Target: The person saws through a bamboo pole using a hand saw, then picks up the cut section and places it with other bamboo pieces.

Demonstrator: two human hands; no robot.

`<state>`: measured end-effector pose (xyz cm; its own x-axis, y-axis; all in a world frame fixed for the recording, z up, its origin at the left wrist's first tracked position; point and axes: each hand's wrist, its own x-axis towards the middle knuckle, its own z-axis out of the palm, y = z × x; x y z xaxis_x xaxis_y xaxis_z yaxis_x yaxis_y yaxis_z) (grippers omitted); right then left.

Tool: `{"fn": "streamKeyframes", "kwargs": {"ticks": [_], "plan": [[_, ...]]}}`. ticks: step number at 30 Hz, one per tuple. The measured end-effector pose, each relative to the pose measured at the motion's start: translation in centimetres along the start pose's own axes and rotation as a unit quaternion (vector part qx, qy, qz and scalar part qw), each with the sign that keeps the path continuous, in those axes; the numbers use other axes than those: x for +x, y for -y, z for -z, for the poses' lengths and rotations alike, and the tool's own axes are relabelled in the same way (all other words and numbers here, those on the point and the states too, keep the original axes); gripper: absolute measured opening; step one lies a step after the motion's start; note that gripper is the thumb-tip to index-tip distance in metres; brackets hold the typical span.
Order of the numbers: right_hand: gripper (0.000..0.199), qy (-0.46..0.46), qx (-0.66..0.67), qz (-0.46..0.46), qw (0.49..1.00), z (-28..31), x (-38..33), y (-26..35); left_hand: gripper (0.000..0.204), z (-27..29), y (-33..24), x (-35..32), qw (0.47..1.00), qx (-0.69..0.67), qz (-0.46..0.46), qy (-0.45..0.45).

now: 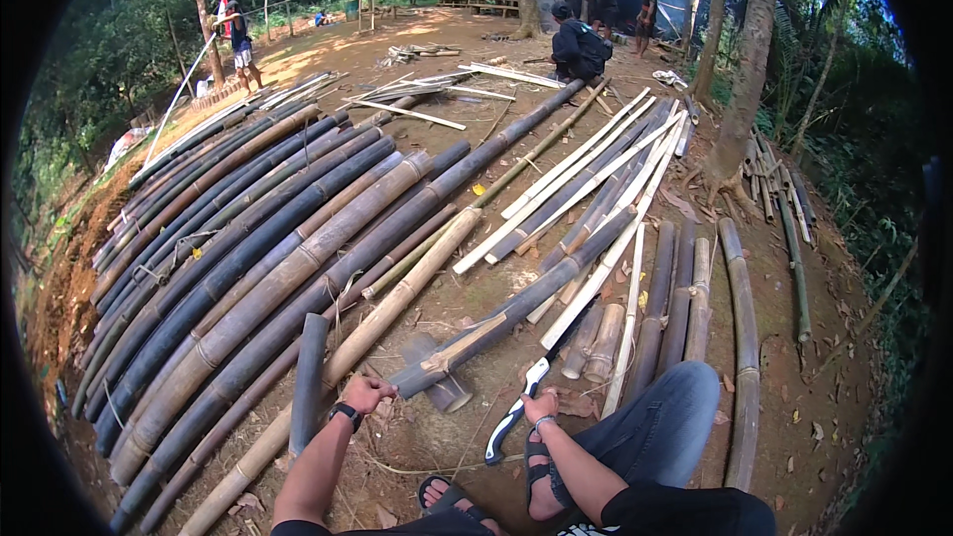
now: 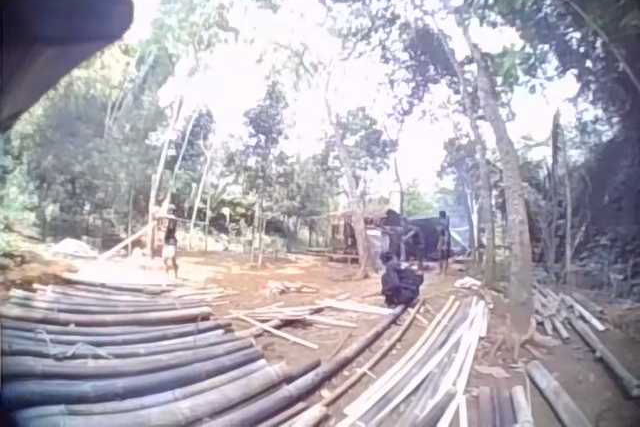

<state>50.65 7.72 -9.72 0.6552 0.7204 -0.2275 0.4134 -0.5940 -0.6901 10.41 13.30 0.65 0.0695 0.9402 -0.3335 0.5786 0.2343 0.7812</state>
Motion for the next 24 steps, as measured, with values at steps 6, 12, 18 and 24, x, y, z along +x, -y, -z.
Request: {"fn": "streamKeyframes", "kwargs": {"ticks": [6, 12, 18, 24], "plan": [[0.064, 0.102, -0.038, -0.010, 0.994, -0.9, -0.3, 0.6, 0.017, -0.1, 1.7, 0.2, 0.999, -0.039, -0.007, -0.019], [0.068, 0.102, -0.040, -0.067, 0.992, -2.1, 1.7, -0.9, 0.017, -1.1, -0.2, -0.9, 0.991, -0.130, -0.011, -0.014], [0.072, 0.091, -0.061, -0.082, 0.991, -3.0, 1.9, 0.1, 0.018, -1.3, 1.5, -0.8, 0.981, -0.192, -0.003, -0.026], [0.072, 0.079, -0.082, -0.070, 0.991, -4.1, 3.4, -0.6, 0.018, -1.5, 0.7, -0.8, 0.982, -0.188, -0.002, -0.018]]}}
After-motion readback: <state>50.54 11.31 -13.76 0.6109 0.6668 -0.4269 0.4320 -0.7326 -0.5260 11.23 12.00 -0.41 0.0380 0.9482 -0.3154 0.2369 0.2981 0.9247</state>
